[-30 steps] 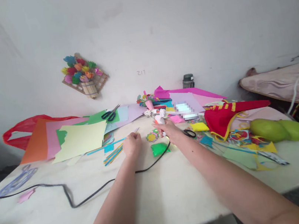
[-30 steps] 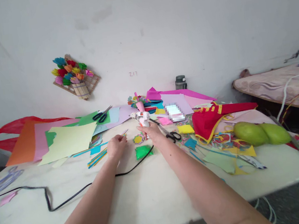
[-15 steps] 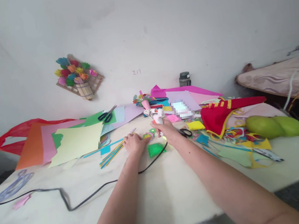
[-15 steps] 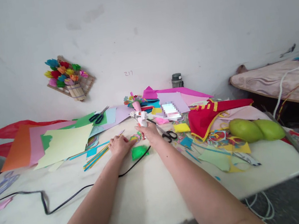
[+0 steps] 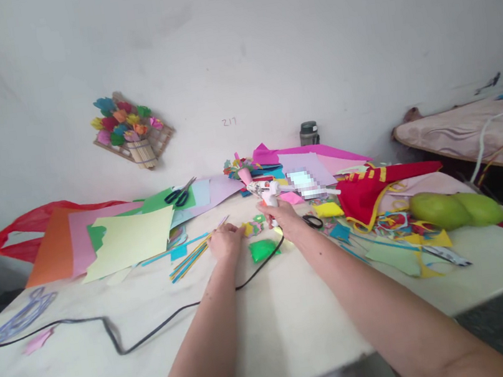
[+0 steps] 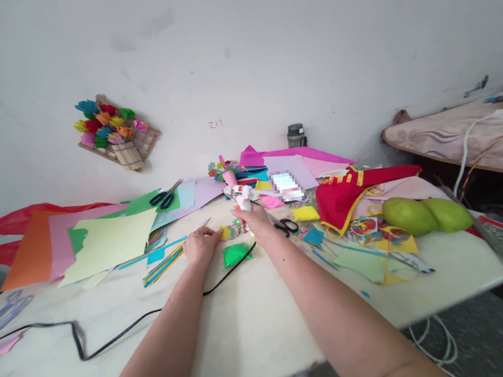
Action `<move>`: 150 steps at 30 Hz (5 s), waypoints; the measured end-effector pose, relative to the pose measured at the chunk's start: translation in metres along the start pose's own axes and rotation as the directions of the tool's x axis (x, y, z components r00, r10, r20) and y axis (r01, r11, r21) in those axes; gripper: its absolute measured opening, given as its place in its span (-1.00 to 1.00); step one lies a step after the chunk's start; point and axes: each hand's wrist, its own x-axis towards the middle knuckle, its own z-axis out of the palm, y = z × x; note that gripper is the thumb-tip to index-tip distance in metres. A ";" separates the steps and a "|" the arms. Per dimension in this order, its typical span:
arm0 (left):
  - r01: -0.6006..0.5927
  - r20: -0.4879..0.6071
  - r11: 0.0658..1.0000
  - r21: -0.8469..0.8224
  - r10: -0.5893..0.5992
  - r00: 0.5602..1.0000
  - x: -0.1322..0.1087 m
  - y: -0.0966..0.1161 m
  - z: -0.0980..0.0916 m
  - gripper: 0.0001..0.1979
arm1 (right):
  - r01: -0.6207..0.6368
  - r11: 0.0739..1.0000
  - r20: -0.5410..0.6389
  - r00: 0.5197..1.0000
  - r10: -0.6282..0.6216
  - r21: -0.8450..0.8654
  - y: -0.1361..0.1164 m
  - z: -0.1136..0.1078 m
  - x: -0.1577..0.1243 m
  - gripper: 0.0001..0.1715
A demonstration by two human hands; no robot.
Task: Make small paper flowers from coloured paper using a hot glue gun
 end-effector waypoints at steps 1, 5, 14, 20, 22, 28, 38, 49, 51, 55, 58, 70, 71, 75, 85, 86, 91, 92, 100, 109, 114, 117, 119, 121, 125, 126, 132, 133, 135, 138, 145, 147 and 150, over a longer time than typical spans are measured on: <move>0.010 0.002 1.000 -0.005 -0.010 1.000 0.000 0.000 -0.001 -0.77 | 0.003 1.000 0.004 1.000 -0.003 -0.008 0.000 0.000 0.000 -0.69; 0.014 -0.015 0.999 -0.044 -0.014 1.000 0.000 -0.002 -0.003 -0.78 | 0.014 0.999 0.009 1.000 -0.014 -0.029 0.000 0.001 -0.001 -0.68; -0.005 -0.061 0.951 -0.310 -0.015 0.998 0.004 -0.012 0.002 -0.82 | 0.019 0.999 0.015 1.000 -0.018 -0.037 0.001 0.000 -0.002 -0.73; 0.024 -0.029 0.867 -0.497 -0.044 0.999 0.012 -0.020 0.011 -0.80 | -0.022 0.999 -0.020 1.000 0.021 -0.040 0.001 0.001 -0.003 -0.71; 0.039 -0.011 0.848 -0.528 -0.052 0.999 0.013 -0.021 0.012 -0.78 | -0.032 0.998 -0.036 0.999 0.030 -0.055 0.001 0.002 -0.002 -0.70; 0.050 0.052 0.851 -0.522 -0.027 0.998 0.016 -0.020 0.015 -0.69 | -0.023 0.997 -0.043 0.999 0.020 -0.071 0.003 0.002 -0.001 -0.71; 0.034 0.032 0.911 -0.411 -0.022 0.999 0.017 -0.020 0.018 -0.76 | -0.017 0.994 -0.065 0.998 0.010 -0.110 0.007 0.003 0.002 -0.71; 0.023 0.041 0.918 -0.396 -0.008 0.999 0.016 -0.020 0.017 -0.74 | -0.071 0.759 -0.076 0.997 0.028 -0.648 0.020 0.024 0.044 -0.74; 0.017 0.043 0.912 -0.410 0.000 0.999 0.015 -0.021 0.017 -0.76 | -0.065 0.714 -0.051 0.998 0.041 -0.697 0.023 0.028 0.047 -0.71; 0.011 0.042 0.895 -0.445 0.008 0.999 0.015 -0.021 0.017 -0.79 | -0.060 0.634 -0.032 0.998 0.055 -0.771 0.027 0.032 0.049 -0.71; 0.026 0.044 0.887 -0.461 -0.007 0.999 0.015 -0.021 0.017 -0.82 | -0.034 0.632 -0.035 0.999 0.011 -0.774 0.027 0.031 0.048 -0.72; -0.065 -0.030 0.684 -0.727 0.063 0.998 0.008 -0.010 0.002 -0.71 | 0.044 0.860 -0.002 0.999 -0.052 -0.509 -0.004 0.024 0.037 -0.66; -0.058 0.006 0.623 -0.780 0.101 0.995 0.007 -0.009 0.001 -0.71 | 0.048 0.892 0.012 0.999 -0.048 -0.449 -0.005 0.024 0.035 -0.62; 0.027 0.100 0.369 -0.929 0.179 0.979 0.003 -0.005 0.000 -0.72 | 0.060 0.944 0.024 0.998 -0.056 -0.324 -0.004 0.023 0.028 -0.60; 0.203 0.216 0.202 -0.958 0.047 0.975 0.002 -0.005 -0.003 -0.72 | 0.087 0.986 0.014 0.996 -0.086 -0.140 0.001 0.013 0.011 -0.61; 0.206 0.219 0.198 -0.958 0.042 0.975 0.001 -0.005 -0.003 -0.73 | 0.081 0.988 0.021 0.997 -0.078 -0.133 0.000 0.011 0.009 -0.63; 0.235 0.244 0.164 -0.958 0.035 0.969 0.001 -0.006 -0.001 -0.79 | 0.017 0.987 0.072 0.997 -0.005 -0.162 -0.003 0.004 0.005 -0.70; 0.245 0.253 0.159 -0.956 0.034 0.967 0.001 -0.006 -0.001 -0.80 | 0.010 0.984 0.080 0.997 0.004 -0.177 -0.003 0.003 0.004 -0.70; 0.258 0.262 0.206 -0.944 -0.006 0.965 0.003 -0.014 -0.006 -0.80 | 0.018 0.977 0.199 0.980 0.025 -0.211 0.001 -0.006 -0.005 -0.66; 0.285 0.286 0.108 -0.953 -0.004 0.958 0.000 -0.011 -0.006 -0.90 | 0.017 0.955 0.278 0.958 0.068 -0.295 -0.009 -0.004 -0.017 -0.59; 0.308 0.308 0.088 -0.947 -0.008 0.951 0.001 -0.014 -0.006 -0.93 | 0.026 0.935 0.303 0.949 0.088 -0.354 -0.013 -0.005 -0.019 -0.57; 0.306 0.307 0.055 -0.950 0.005 0.952 0.001 -0.016 -0.007 -0.97 | 0.036 0.920 0.320 0.942 0.100 -0.391 -0.012 -0.007 -0.018 -0.55; 0.309 0.310 0.035 -0.950 0.016 0.951 0.001 -0.016 -0.007 -0.98 | 0.032 0.908 0.327 0.938 0.117 -0.417 -0.011 -0.009 -0.017 -0.53; 0.312 0.313 0.025 -0.950 0.023 0.950 0.000 -0.016 -0.008 -0.98 | 0.024 0.897 0.332 0.933 0.138 -0.441 -0.009 -0.010 -0.016 -0.51; 0.311 0.312 0.014 -0.950 0.044 0.949 0.000 -0.016 -0.008 -0.95 | 0.018 0.888 0.328 0.933 0.150 -0.459 -0.008 -0.011 -0.016 -0.48; 0.308 0.308 0.012 -0.951 0.049 0.950 0.000 -0.016 -0.007 -0.94 | 0.017 0.887 0.326 0.933 0.152 -0.461 -0.009 -0.011 -0.016 -0.48; 0.291 0.293 0.035 -0.956 0.055 0.955 0.000 -0.017 -0.005 -0.93 | 0.002 0.870 0.307 0.936 0.172 -0.494 -0.012 -0.009 -0.019 -0.49; 0.292 0.294 0.037 -0.956 0.057 0.954 0.000 -0.018 -0.005 -0.93 | 0.000 0.865 0.299 0.938 0.174 -0.502 -0.013 -0.008 -0.020 -0.49; 0.292 0.294 0.039 -0.956 0.066 0.954 0.000 -0.018 -0.006 -0.91 | -0.001 0.857 0.288 0.942 0.174 -0.516 -0.013 -0.007 -0.021 -0.49; 0.294 0.296 0.038 -0.955 0.077 0.952 0.000 -0.018 -0.006 -0.91 | 0.001 0.850 0.279 0.945 0.172 -0.528 -0.014 -0.007 -0.022 -0.50; 0.278 0.280 0.031 -0.960 0.072 0.957 0.001 -0.019 -0.004 -0.94 | 0.023 0.837 0.273 0.950 0.152 -0.547 -0.013 -0.007 -0.022 -0.50; 0.277 0.278 0.033 -0.960 0.073 0.958 0.001 -0.019 -0.004 -0.94 | 0.018 0.833 0.265 0.952 0.156 -0.553 -0.013 -0.007 -0.022 -0.50; 0.282 0.284 0.036 -0.959 0.075 0.956 0.000 -0.019 -0.005 -0.93 | 0.015 0.826 0.262 0.951 0.161 -0.564 -0.014 -0.006 -0.022 -0.50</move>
